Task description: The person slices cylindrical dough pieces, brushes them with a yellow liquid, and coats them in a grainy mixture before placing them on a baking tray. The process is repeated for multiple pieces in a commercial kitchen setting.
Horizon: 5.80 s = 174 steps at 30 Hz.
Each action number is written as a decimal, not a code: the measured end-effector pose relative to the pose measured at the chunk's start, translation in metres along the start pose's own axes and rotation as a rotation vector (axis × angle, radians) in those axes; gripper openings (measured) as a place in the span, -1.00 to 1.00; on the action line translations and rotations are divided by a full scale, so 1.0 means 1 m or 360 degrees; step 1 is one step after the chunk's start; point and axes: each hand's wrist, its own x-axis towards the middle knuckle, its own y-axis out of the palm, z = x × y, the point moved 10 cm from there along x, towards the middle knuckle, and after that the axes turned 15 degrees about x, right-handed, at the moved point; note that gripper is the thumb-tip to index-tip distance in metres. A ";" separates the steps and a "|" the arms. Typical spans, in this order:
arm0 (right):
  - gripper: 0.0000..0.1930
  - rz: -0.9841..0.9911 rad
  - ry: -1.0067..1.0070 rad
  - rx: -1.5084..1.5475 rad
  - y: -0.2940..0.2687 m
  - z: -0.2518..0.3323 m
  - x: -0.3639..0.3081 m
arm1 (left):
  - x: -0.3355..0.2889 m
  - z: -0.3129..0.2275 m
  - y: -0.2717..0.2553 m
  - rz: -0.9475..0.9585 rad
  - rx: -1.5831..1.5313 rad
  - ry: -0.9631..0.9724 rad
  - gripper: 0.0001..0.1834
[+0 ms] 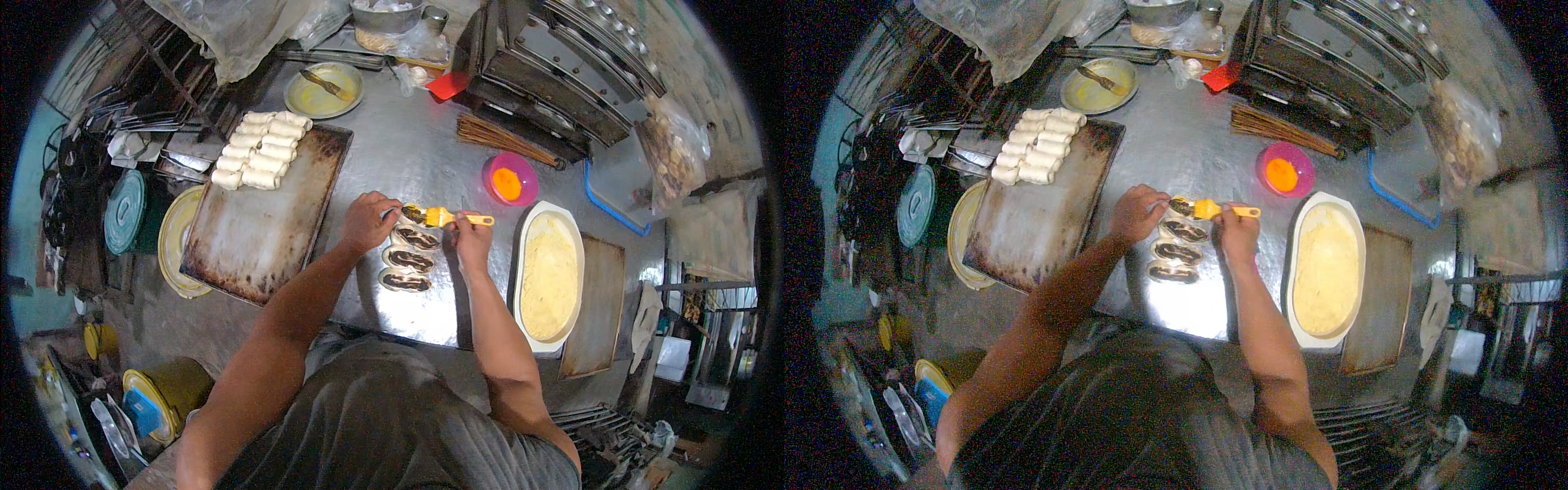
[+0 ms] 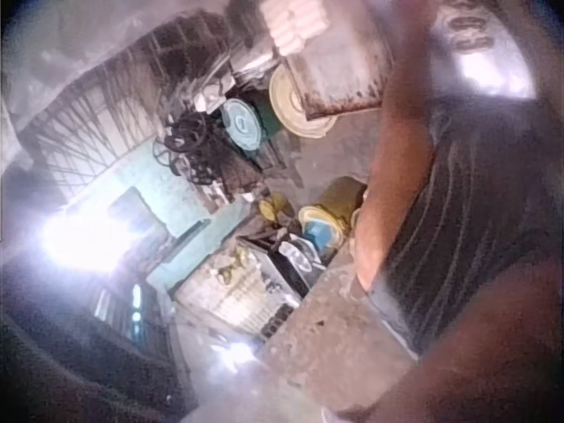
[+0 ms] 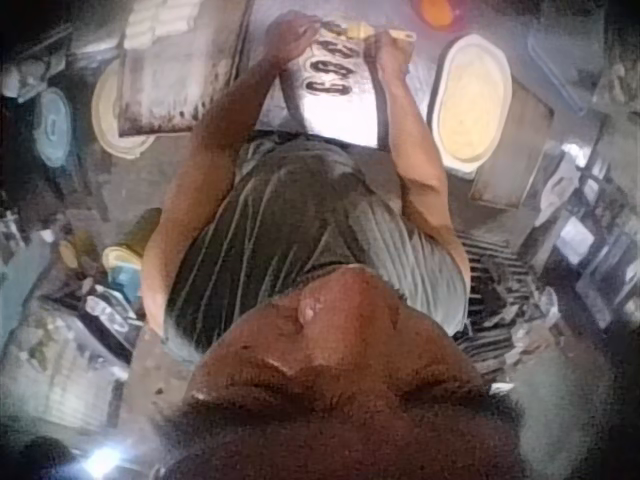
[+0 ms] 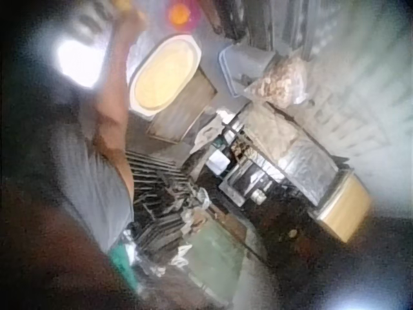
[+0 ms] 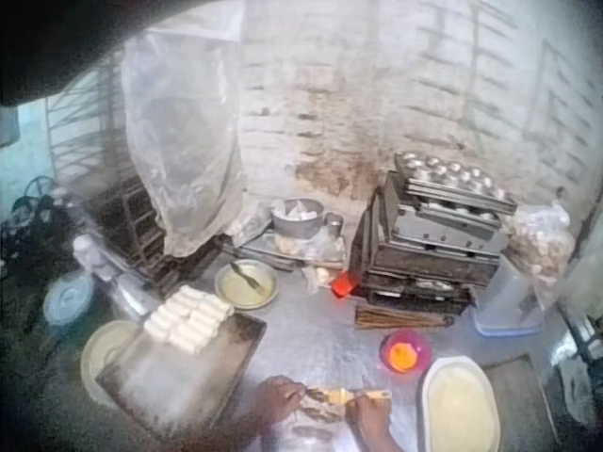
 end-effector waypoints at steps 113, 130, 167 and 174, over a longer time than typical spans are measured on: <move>-0.93 0.0156 -0.0213 -0.0401 -0.045 0.016 -0.084 | -0.057 0.000 -0.017 -0.0012 -0.0173 0.0053 -0.58; -0.91 0.0168 0.0107 -0.0252 0.001 -0.014 -0.065 | -0.054 0.006 -0.009 0.0000 -0.0076 -0.0015 -0.61; -0.91 -0.0031 0.0609 0.0640 -0.022 -0.025 -0.126 | -0.068 0.007 -0.018 -0.0129 -0.0497 0.0206 -0.57; -0.90 0.0095 -0.0187 -0.0462 -0.039 -0.019 -0.119 | -0.100 0.007 -0.027 0.0036 -0.0396 0.0135 -0.54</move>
